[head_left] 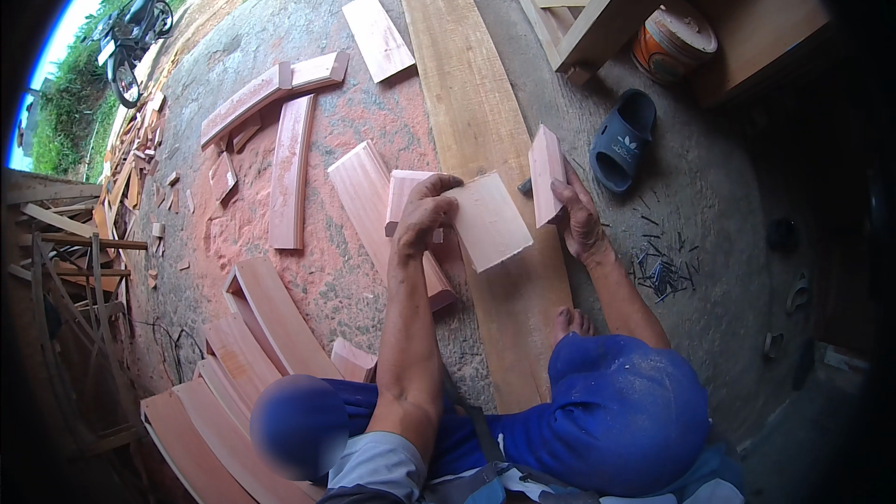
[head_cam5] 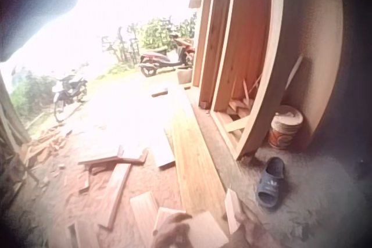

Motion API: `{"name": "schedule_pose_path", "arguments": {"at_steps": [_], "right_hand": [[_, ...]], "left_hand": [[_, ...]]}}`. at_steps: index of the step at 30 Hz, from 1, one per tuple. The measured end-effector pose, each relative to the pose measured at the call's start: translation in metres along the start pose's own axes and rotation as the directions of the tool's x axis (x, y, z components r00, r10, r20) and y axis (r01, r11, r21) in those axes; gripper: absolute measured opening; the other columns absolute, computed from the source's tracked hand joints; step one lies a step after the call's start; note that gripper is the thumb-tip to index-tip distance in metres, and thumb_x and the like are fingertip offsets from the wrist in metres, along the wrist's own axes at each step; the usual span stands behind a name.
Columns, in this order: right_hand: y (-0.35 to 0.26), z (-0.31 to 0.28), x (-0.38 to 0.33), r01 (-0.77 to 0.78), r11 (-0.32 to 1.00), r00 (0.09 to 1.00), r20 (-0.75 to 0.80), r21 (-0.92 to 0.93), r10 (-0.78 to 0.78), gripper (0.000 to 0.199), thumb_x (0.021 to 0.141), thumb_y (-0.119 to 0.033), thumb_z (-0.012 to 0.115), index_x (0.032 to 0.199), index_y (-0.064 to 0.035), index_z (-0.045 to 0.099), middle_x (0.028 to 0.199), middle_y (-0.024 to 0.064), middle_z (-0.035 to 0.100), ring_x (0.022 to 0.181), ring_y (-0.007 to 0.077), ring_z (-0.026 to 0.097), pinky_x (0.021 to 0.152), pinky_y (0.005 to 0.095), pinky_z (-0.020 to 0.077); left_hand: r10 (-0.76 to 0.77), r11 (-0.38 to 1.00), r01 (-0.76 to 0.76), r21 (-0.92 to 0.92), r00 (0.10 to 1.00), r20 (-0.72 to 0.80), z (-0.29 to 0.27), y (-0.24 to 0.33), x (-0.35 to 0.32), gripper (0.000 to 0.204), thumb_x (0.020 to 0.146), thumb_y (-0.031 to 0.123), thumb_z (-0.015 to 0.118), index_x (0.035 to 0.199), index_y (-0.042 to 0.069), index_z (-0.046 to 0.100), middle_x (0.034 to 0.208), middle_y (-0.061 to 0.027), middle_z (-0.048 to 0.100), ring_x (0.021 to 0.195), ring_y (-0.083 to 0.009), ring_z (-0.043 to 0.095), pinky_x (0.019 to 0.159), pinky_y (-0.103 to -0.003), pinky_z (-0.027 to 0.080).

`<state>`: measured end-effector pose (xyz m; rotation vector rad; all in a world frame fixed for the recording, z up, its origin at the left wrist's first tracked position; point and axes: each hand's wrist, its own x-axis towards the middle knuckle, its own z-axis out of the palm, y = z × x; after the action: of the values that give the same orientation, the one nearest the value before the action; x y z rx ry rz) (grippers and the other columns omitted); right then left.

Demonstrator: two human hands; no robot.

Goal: The person assembles small wooden boxes by hammering nails into pre-cut wooden pieces. The person sits on the floor, picks up nails, and uses a hammer to fasten the pieces together, occasionally adjusting the wood to align the joints.

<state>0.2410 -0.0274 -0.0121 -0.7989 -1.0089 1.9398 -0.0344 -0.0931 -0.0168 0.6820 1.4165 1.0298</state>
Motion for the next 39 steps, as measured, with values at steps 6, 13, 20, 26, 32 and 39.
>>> {"name": "schedule_pose_path", "arguments": {"at_steps": [6,13,20,26,32,39], "right_hand": [[0.021,0.010,-0.001,-0.268,0.838,0.961,0.191,0.475,0.200,0.082,0.093,-0.061,0.060,0.158,-0.0142,0.039,0.149,0.0129,0.053,0.132,0.0292,0.056,0.103,0.0523,0.0511],[0.040,0.011,0.008,-0.331,0.747,0.943,0.180,0.577,0.279,0.077,0.093,-0.062,0.056,0.152,-0.0131,0.048,0.145,0.0128,0.058,0.128,0.0327,0.060,0.099,0.0615,0.0521],[0.056,0.018,0.044,-0.304,0.777,0.947,0.086,0.552,0.309,0.070,0.097,-0.055,0.050,0.148,-0.0075,0.050,0.136,0.0128,0.064,0.120,0.0304,0.066,0.094,0.0523,0.0582],[0.037,0.020,0.030,-0.294,0.940,0.927,-0.188,0.172,0.324,0.067,0.099,-0.047,0.049,0.152,-0.0059,0.044,0.139,0.0132,0.062,0.116,0.0281,0.068,0.083,0.0512,0.0614],[0.080,0.002,0.027,-0.034,0.997,0.988,-0.154,-0.065,0.024,0.063,0.101,-0.023,0.061,0.156,-0.0037,0.034,0.141,0.0114,0.057,0.131,0.0199,0.054,0.109,0.0367,0.0456],[0.114,0.047,0.004,-0.178,0.955,0.949,-0.216,0.237,0.231,0.072,0.100,-0.025,0.066,0.152,-0.0070,0.020,0.132,0.0128,0.059,0.115,0.0219,0.064,0.083,0.0373,0.0625]], "left_hand": [[0.152,0.979,-0.196,-0.060,0.890,-0.431,-0.084,0.012,-0.011,0.024,0.092,0.005,0.054,0.111,0.001,0.067,0.085,-0.0003,0.064,0.063,-0.0076,0.053,0.063,-0.024,0.048],[0.106,0.985,-0.080,0.155,0.980,-0.169,-0.079,0.035,-0.031,0.020,0.103,0.023,0.065,0.099,0.005,0.070,0.085,0.0028,0.067,0.071,-0.0057,0.059,0.065,-0.025,0.050],[0.082,0.678,-0.557,0.481,0.707,0.703,0.029,-0.050,-0.026,0.032,0.102,0.030,0.065,0.105,-0.002,0.070,0.085,-0.0046,0.070,0.077,-0.0149,0.064,0.076,-0.032,0.053],[0.276,0.428,-0.021,0.903,0.955,-0.109,0.022,0.051,-0.031,0.062,0.085,0.050,0.080,0.123,0.003,0.069,0.128,-0.0184,0.068,0.115,-0.0319,0.063,0.093,-0.048,0.052],[0.205,0.262,0.274,0.925,0.921,-0.331,0.006,-0.008,-0.012,0.115,0.060,0.059,0.087,0.158,0.020,0.041,0.167,-0.0196,0.024,0.143,-0.0527,0.032,0.111,-0.069,0.032],[0.470,0.377,0.476,0.794,0.640,-0.607,-0.102,-0.039,-0.026,0.097,0.073,0.042,0.080,0.158,0.018,0.039,0.170,-0.0181,0.018,0.150,-0.0512,0.023,0.116,-0.066,0.027]]}}
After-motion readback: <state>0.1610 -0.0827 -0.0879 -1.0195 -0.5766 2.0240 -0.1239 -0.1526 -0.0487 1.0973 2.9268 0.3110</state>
